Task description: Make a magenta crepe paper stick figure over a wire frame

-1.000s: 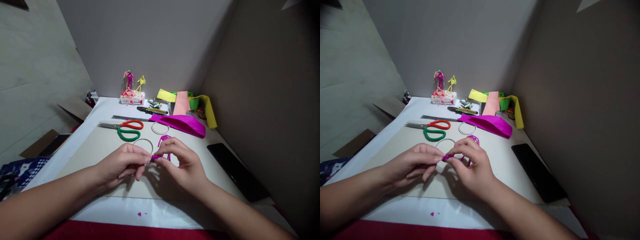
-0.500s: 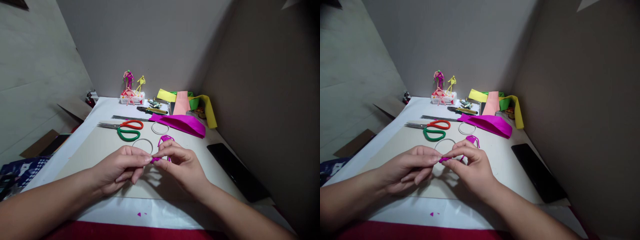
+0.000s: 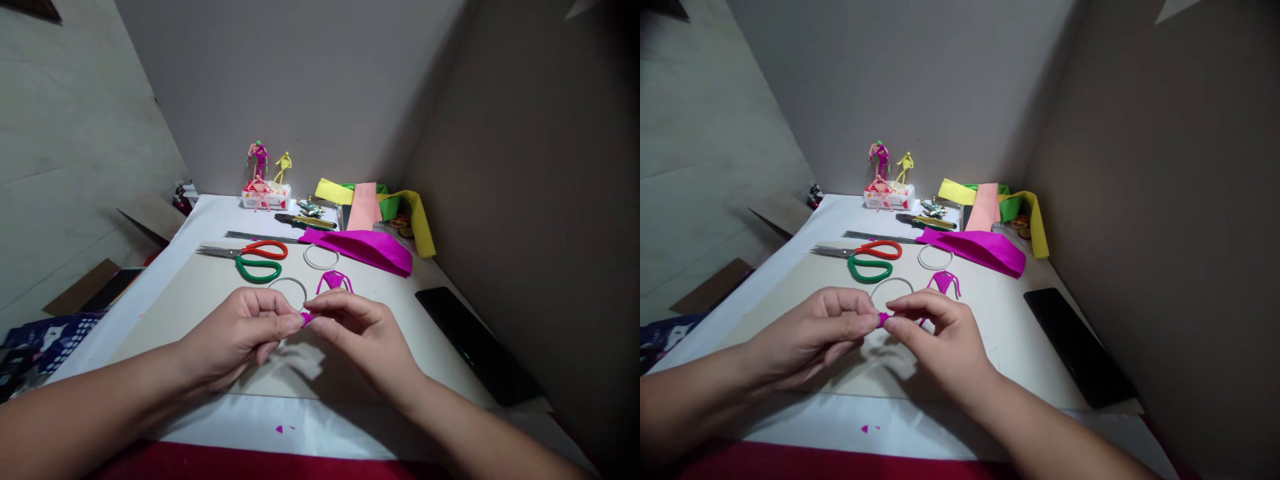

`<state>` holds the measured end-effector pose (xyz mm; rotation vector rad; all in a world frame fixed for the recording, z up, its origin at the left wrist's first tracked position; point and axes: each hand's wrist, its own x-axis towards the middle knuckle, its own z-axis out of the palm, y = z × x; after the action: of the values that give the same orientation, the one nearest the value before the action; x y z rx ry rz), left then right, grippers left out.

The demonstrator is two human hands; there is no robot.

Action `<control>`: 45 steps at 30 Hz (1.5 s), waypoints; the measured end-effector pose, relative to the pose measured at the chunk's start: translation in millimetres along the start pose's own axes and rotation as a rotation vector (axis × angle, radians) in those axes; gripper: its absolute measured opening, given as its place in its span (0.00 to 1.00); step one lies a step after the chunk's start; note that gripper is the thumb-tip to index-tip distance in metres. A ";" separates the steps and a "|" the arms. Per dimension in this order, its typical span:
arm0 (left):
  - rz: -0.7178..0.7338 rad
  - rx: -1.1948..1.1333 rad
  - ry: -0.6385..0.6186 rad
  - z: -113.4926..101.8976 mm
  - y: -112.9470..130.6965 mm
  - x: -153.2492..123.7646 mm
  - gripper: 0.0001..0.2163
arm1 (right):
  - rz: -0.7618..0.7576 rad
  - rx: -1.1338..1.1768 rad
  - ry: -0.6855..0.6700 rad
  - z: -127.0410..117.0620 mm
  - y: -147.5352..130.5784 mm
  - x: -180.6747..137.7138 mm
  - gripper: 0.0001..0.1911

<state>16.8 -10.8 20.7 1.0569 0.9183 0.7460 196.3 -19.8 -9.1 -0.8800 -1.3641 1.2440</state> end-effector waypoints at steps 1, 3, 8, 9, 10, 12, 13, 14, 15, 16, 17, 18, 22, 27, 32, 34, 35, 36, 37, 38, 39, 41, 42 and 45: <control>0.039 0.048 0.012 -0.5 -0.5 -0.2 0.10 | 0.082 0.047 -0.018 0.2 -0.9 0.0 0.06; 0.106 0.172 0.035 -1.3 -1.7 -0.8 0.09 | 0.210 0.123 -0.043 0.8 -2.5 -0.2 0.06; 0.118 0.407 0.113 -1.3 -6.7 -2.6 0.07 | 0.307 0.160 0.008 1.1 -2.7 0.0 0.10; 0.098 0.419 0.133 -1.4 -7.9 -2.5 0.07 | 0.304 0.166 0.016 0.8 -2.1 0.2 0.10; 0.072 0.420 0.146 -1.7 -9.0 -2.0 0.07 | 0.300 0.172 0.022 0.5 -1.4 0.4 0.10; 0.025 0.401 0.142 -2.4 -10.6 -0.1 0.09 | 0.291 0.184 0.031 0.0 0.2 0.8 0.10; 0.011 0.388 0.122 -2.9 -11.1 1.3 0.11 | 0.286 0.190 0.035 -0.1 1.0 0.9 0.10; 0.004 0.376 0.092 -3.3 -11.4 2.7 0.11 | 0.280 0.194 0.038 0.0 1.7 0.9 0.09; 0.002 0.369 0.060 -3.7 -11.6 4.0 0.11 | 0.271 0.190 0.040 0.3 2.3 0.8 0.09; 0.000 0.365 0.028 -4.1 -11.5 5.1 0.12 | 0.259 0.177 0.043 0.8 2.8 0.7 0.08; -0.002 0.364 0.003 -4.2 -11.4 5.8 0.13 | 0.243 0.150 0.045 1.6 3.2 0.4 0.08; -0.010 0.362 -0.013 -4.3 -11.1 6.0 0.14 | 0.224 0.112 0.047 2.5 3.5 0.1 0.07; -0.060 0.368 -0.034 -3.8 -8.6 3.9 0.14 | 0.154 -0.008 -0.016 4.6 3.6 -1.2 0.05; -0.079 0.344 0.010 -9.8 -2.1 8.7 0.13 | 0.034 -0.113 0.006 -7.7 4.0 5.8 0.05; 0.033 0.263 0.230 -23.9 8.9 21.2 0.12 | -0.368 -0.776 -0.032 -15.1 16.6 14.5 0.09; 0.048 0.247 0.280 -27.3 13.5 23.6 0.10 | -0.435 -1.064 -0.162 -8.4 25.4 12.7 0.14; 0.050 0.247 0.293 -28.4 15.5 24.3 0.10 | -0.441 -1.176 -0.206 -3.6 29.8 10.9 0.14; 0.051 0.244 0.306 -29.2 17.2 24.8 0.09 | -0.445 -1.254 -0.229 1.4 33.8 8.9 0.14; 0.053 0.241 0.316 -29.9 18.8 25.2 0.09 | -0.449 -1.298 -0.241 6.2 37.1 6.8 0.12; 0.057 0.235 0.328 -30.9 20.3 25.7 0.10 | -0.460 -1.313 -0.244 10.2 39.5 4.9 0.08; 0.061 0.227 0.338 -32.2 21.9 26.2 0.10 | -0.475 -1.308 -0.247 13.3 40.9 3.3 0.06; 0.070 0.210 0.354 -36.4 25.6 27.2 0.10 | -0.506 -1.283 -0.255 16.0 40.2 1.3 0.06; 0.074 0.201 0.359 -39.2 27.9 27.5 0.09 | -0.518 -1.258 -0.252 15.6 38.3 0.9 0.07; 0.083 0.172 0.363 -47.3 35.4 27.5 0.06 | -0.541 -1.030 -0.170 10.0 29.0 1.6 0.07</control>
<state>-16.4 42.8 37.0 1.1351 1.2721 0.9608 182.7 -14.8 -36.2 -0.9669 -2.2402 0.1348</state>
